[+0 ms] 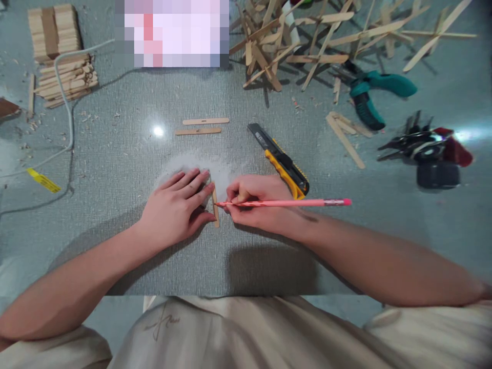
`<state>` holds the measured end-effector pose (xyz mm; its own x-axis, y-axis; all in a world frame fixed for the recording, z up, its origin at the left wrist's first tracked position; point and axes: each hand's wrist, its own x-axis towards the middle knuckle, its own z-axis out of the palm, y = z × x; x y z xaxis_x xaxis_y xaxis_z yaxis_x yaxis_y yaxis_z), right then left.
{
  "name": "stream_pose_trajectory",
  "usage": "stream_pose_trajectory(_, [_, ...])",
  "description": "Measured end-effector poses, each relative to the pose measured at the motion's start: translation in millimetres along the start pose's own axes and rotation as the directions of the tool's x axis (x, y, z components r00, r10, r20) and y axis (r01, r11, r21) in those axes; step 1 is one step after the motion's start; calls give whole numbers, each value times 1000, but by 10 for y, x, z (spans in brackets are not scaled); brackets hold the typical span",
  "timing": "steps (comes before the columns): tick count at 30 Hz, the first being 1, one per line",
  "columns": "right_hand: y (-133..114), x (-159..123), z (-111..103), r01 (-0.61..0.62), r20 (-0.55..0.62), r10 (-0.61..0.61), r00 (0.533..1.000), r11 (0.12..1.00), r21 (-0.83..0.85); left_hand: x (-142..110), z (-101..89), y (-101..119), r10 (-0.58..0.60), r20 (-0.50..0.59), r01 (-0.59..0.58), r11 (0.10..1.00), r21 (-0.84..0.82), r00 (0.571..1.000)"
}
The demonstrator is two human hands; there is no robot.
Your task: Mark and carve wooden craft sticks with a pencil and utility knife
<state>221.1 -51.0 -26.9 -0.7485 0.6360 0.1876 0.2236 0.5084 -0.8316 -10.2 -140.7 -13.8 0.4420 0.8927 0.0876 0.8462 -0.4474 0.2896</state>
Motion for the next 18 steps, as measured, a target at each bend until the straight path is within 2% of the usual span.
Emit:
stream_pose_trajectory(9, [18, -8, 5, 33, -5, -33, 999, 999, 3, -1, 1, -7, -14, 18, 14, 1000, -17, 1000])
stream_pose_trajectory(18, [10, 4, 3, -2, -36, 1, 999, 1000, -5, 2, 7, -10, -1, -3, 1, 1000, 10, 1000])
